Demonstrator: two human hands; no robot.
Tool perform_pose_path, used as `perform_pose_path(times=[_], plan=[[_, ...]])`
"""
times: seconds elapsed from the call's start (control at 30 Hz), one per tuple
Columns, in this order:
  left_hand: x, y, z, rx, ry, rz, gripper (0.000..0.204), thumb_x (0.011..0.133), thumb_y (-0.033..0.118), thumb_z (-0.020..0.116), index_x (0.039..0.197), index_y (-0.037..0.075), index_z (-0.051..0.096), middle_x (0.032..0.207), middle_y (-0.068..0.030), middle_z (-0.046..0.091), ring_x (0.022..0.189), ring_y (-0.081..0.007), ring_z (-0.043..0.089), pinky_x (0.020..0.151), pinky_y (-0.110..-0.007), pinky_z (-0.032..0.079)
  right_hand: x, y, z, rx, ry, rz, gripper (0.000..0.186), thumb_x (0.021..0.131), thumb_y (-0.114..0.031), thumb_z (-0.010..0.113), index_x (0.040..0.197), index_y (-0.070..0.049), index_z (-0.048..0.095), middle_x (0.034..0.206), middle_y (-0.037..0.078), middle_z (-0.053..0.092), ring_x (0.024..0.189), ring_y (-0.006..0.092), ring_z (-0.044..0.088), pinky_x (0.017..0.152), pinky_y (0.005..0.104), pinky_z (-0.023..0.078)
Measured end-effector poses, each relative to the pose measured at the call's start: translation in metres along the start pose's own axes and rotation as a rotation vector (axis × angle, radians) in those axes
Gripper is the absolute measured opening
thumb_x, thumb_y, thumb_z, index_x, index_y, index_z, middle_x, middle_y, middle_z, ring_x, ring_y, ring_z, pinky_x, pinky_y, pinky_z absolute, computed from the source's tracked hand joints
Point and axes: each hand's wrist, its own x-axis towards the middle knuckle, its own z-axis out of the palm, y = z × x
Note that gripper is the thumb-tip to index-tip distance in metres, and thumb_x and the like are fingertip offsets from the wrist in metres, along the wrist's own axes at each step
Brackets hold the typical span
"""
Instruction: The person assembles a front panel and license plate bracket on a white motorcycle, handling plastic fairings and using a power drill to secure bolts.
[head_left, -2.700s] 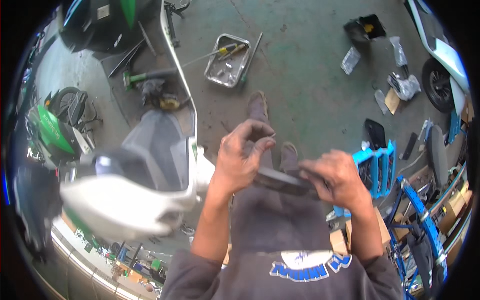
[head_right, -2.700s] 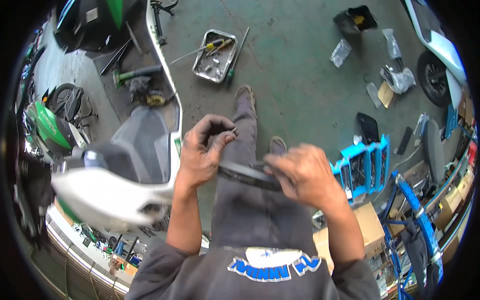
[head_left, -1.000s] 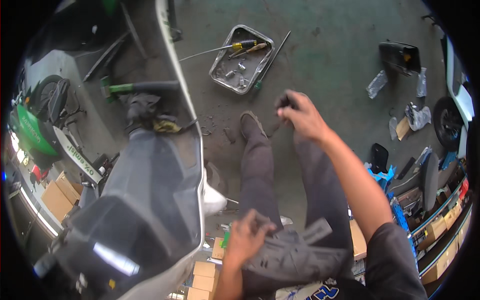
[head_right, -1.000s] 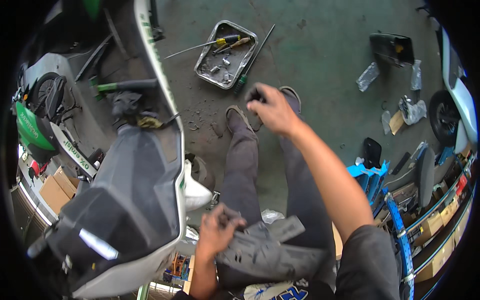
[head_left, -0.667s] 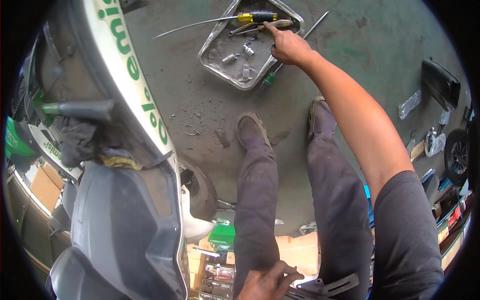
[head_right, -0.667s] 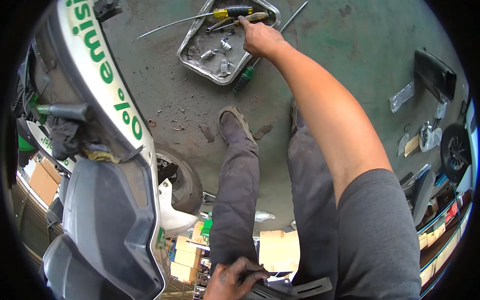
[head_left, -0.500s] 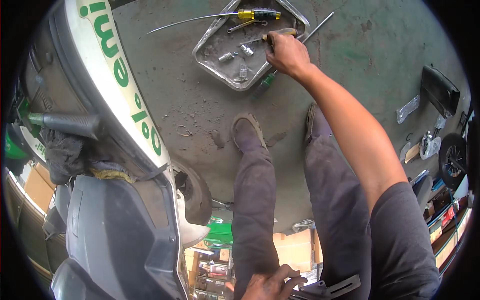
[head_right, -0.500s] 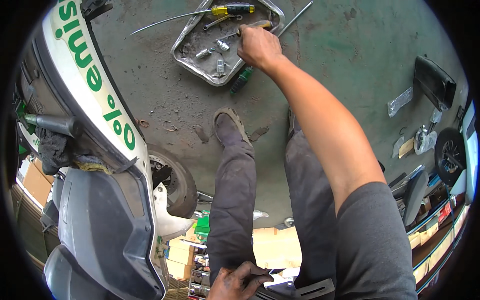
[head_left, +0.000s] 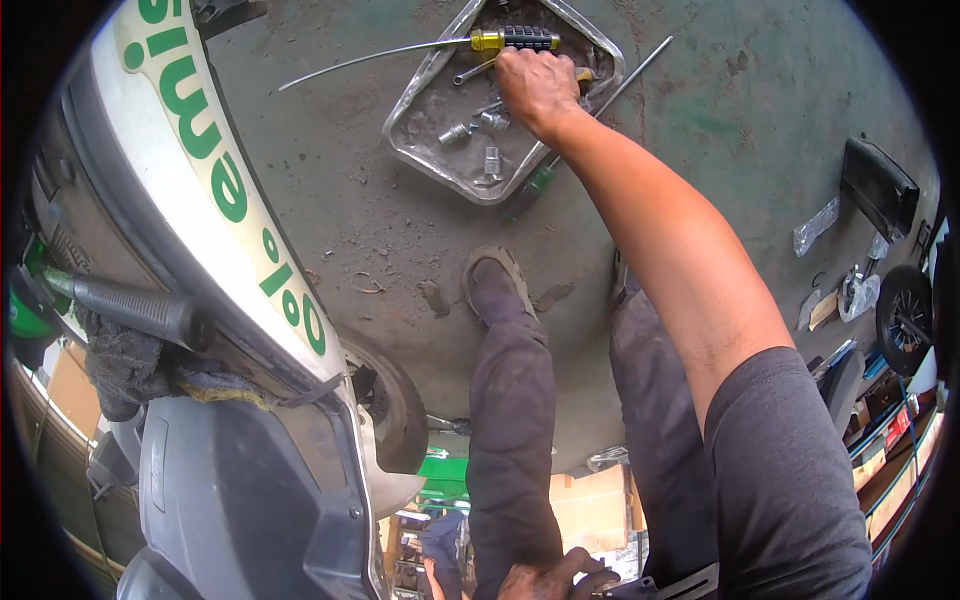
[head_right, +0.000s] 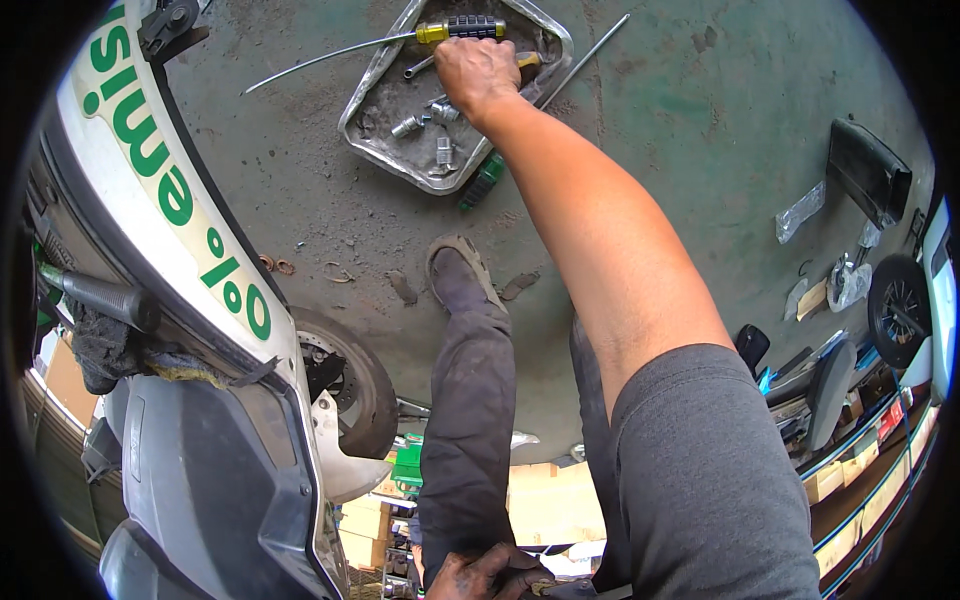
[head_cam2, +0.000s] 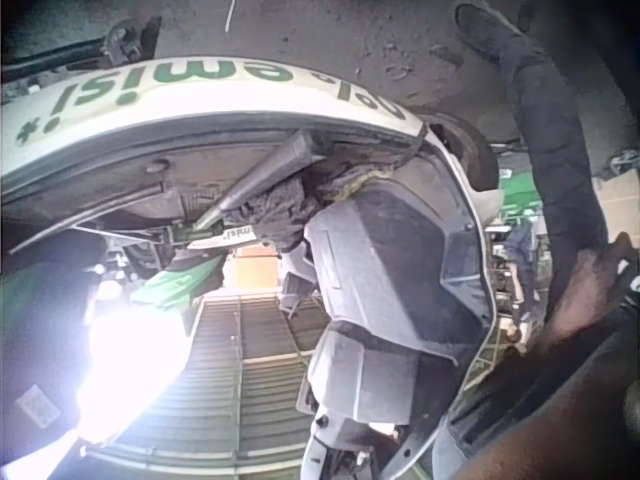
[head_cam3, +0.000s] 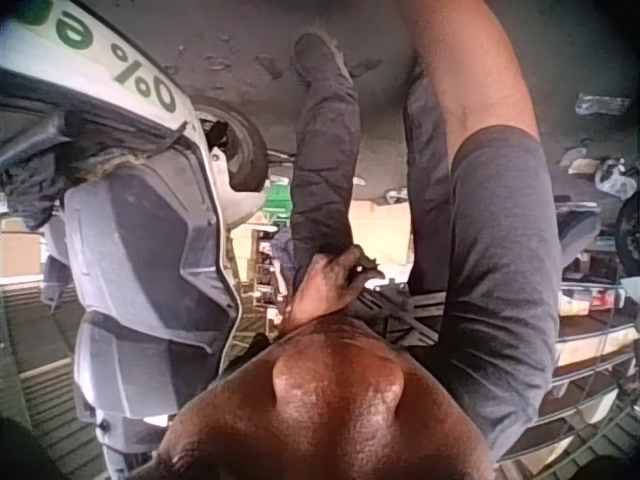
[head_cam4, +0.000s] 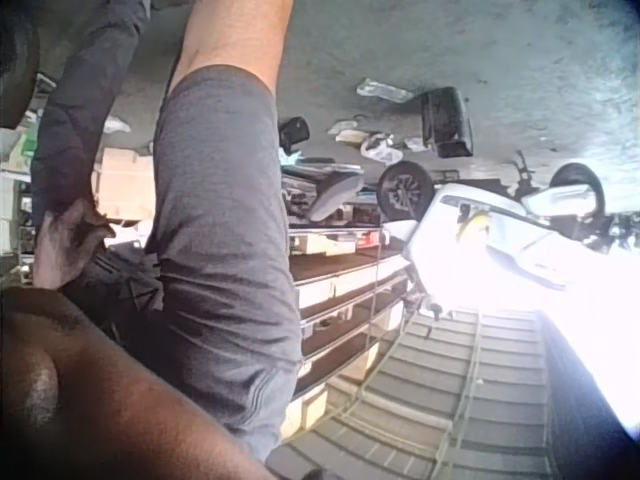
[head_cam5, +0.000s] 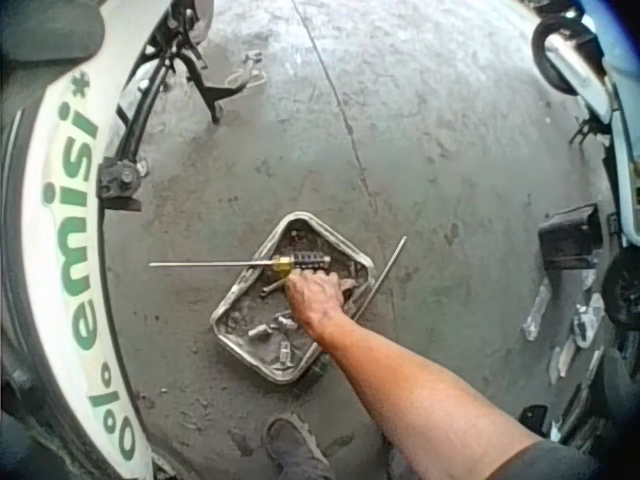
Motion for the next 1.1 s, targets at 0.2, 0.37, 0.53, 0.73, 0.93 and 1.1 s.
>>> perform_pose_path(times=[0.2, 0.37, 0.53, 0.73, 0.93, 1.1], plan=[[-0.001, -0.016, 0.009, 0.057, 0.02, 0.045, 0.014, 0.085, 0.007, 0.072, 0.091, 0.001, 0.062, 0.077, -0.018, 0.069, 0.069, -0.0327, 0.07, 0.058, -0.039, 0.053, -0.012, 0.002, -0.001, 0.163, 0.029, 0.044, 0.027, 0.088, -0.015, 0.051, 0.104, -0.005, 0.069, 0.104, 0.022, 0.07, 0.099, 0.0377, 0.069, 0.085, 0.0483, 0.053], [-0.002, -0.022, 0.012, 0.046, -0.055, -0.049, 0.012, 0.086, 0.008, 0.071, 0.092, 0.002, 0.062, 0.078, -0.0167, 0.069, 0.067, -0.0321, 0.07, 0.058, -0.038, 0.053, -0.024, 0.019, 0.006, 0.48, 0.063, 0.027, 0.032, 0.089, -0.024, 0.06, 0.112, -0.003, 0.067, 0.105, 0.025, 0.069, 0.103, 0.0404, 0.066, 0.091, 0.0474, 0.051], [-0.003, -0.034, 0.02, 0.023, 0.018, 0.085, 0.011, 0.086, 0.007, 0.07, 0.092, 0.002, 0.062, 0.079, -0.0155, 0.07, 0.063, -0.0293, 0.069, 0.056, -0.036, 0.051, -0.023, 0.042, 0.011, 0.805, 0.129, -0.02, 0.04, 0.087, -0.033, 0.072, 0.11, -0.001, 0.068, 0.099, 0.022, 0.071, 0.096, 0.0327, 0.069, 0.088, 0.0391, 0.052], [-0.011, -0.043, 0.024, 0.068, 0.036, 0.16, 0.008, 0.086, 0.006, 0.07, 0.09, 0.004, 0.064, 0.08, -0.0148, 0.07, 0.061, -0.0265, 0.068, 0.055, -0.036, 0.051, -0.085, 0.08, -0.028, 0.949, 0.157, -0.018, 0.033, 0.09, -0.028, 0.071, 0.104, 0.002, 0.068, 0.098, 0.013, 0.072, 0.089, 0.022, 0.068, 0.08, 0.0339, 0.052], [-0.046, -0.056, 0.032, 0.161, 0.137, 0.091, 0.012, 0.08, -0.002, 0.073, 0.086, 0.001, 0.062, 0.086, -0.0084, 0.075, 0.079, -0.0158, 0.073, 0.072, -0.028, 0.057, -0.287, 0.061, -0.149, 0.951, -0.512, 0.053, 0.027, 0.09, -0.022, 0.072, 0.1, 0.003, 0.068, 0.09, 0.006, 0.066, 0.081, 0.0122, 0.061, 0.075, 0.0273, 0.052], [-0.084, -0.021, 0.044, 0.095, 0.225, 0.256, 0.014, 0.082, 0.001, 0.073, 0.086, 0.0, 0.06, 0.081, -0.0087, 0.075, 0.071, -0.0123, 0.073, 0.057, -0.023, 0.054, -0.454, 0.06, -0.328, 1.405, -0.725, 0.204, 0.031, 0.079, -0.026, 0.081, 0.087, 0.001, 0.068, 0.114, 0.024, 0.066, 0.098, 0.0317, 0.069, 0.083, 0.0408, 0.057]])
